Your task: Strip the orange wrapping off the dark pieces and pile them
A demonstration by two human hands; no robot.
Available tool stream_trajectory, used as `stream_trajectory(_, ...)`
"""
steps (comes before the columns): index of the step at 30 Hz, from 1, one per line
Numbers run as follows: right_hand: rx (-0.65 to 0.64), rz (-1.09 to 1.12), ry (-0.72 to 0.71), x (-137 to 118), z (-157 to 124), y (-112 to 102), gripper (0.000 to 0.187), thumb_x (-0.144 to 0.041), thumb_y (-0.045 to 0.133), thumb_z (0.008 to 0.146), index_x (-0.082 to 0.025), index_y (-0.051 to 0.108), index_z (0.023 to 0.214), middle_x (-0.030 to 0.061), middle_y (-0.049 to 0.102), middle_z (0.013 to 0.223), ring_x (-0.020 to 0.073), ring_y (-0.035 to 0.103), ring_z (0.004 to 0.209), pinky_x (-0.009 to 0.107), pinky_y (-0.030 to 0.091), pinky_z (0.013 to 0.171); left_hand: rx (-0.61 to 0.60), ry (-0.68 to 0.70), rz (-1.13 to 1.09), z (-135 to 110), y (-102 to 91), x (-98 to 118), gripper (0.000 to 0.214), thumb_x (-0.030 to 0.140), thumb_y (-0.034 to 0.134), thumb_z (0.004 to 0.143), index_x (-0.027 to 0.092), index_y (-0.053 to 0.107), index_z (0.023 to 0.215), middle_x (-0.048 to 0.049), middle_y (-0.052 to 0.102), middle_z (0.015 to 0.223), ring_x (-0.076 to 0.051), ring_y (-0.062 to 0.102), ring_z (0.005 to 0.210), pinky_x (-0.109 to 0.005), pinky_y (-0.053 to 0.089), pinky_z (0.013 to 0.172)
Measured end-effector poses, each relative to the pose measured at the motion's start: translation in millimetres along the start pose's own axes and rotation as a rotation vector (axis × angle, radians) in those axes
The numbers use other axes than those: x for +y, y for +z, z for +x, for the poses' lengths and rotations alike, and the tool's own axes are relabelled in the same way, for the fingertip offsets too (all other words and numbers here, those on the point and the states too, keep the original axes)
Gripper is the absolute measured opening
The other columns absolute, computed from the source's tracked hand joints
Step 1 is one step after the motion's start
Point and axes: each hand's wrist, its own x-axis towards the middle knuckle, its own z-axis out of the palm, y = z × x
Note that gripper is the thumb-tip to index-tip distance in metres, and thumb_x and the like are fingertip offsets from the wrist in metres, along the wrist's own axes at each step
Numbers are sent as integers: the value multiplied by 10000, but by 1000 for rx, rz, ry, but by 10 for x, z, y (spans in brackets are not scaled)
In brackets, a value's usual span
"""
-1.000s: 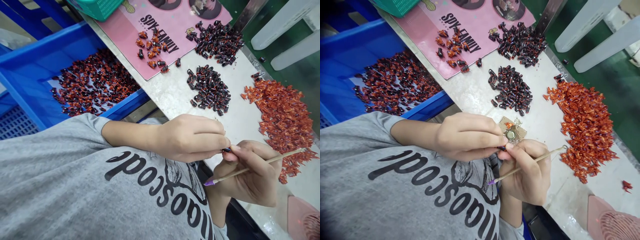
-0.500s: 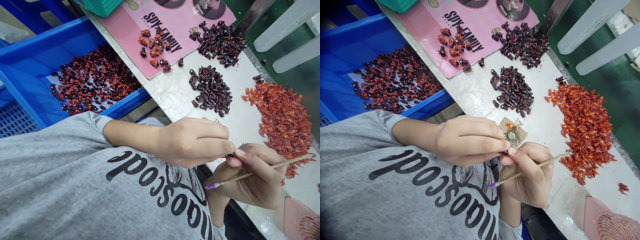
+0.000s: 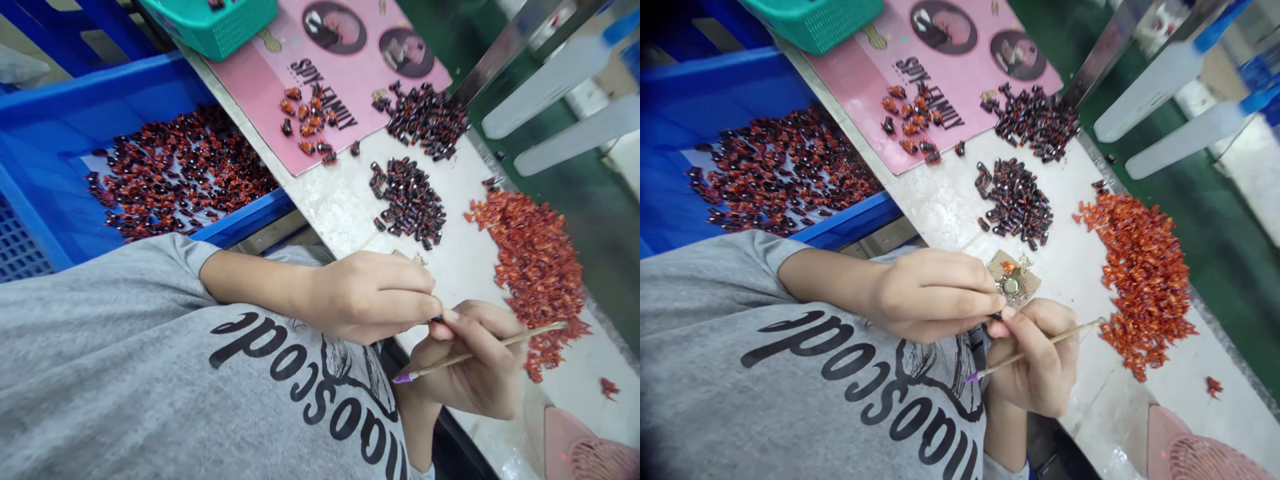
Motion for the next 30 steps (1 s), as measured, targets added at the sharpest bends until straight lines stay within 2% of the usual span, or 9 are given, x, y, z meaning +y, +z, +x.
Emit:
stream_trajectory(3,18,-22,-7,5,22,-8,36,-152,710,873,-173,681,872,-20,598,693,110,571,641,266,458,579,42,38,-33,57,25,-11,134,122,523,945,78,649,959,-123,731,812,-171,682,754,-256,583,723)
stream_trajectory(8,59,-62,-98,56,153,-26,51,-126,703,877,-154,666,856,-25,581,694,96,559,650,256,443,595,78,124,-26,223,44,-85,193,126,484,963,69,664,924,-132,726,783,-173,674,726,-254,574,705)
stream_trajectory(12,76,-61,-128,71,235,-72,133,-20,706,830,-143,668,862,-24,579,716,92,566,675,250,454,614,110,195,-51,336,71,-121,208,122,479,962,57,671,914,-135,717,756,-168,651,686,-251,553,659)
stream_trajectory(17,82,-60,-185,86,279,-108,187,27,682,815,-146,670,886,-13,585,744,100,577,697,244,454,605,135,243,-84,417,71,-118,187,118,504,950,54,671,895,-126,700,731,-160,637,678,-236,549,657)
stream_trajectory(22,89,-49,-254,4,284,-117,224,31,676,809,-160,675,926,-5,600,764,111,582,693,247,461,590,180,273,-75,384,4,-36,139,121,528,939,90,655,893,-116,713,740,-153,650,668,-225,537,627)
stream_trajectory(27,77,-60,-346,-251,223,-178,229,28,685,805,-164,678,930,1,605,775,120,594,691,253,467,588,240,322,-104,254,-36,145,100,127,555,926,93,644,895,-127,711,723,-159,666,654,-229,545,628)
stream_trajectory(30,96,-127,-381,-377,166,-244,229,42,688,795,-162,677,899,4,613,771,120,601,690,249,468,599,229,373,-120,184,-24,211,123,148,557,928,75,650,897,-146,716,732,-169,683,668,-230,553,649)
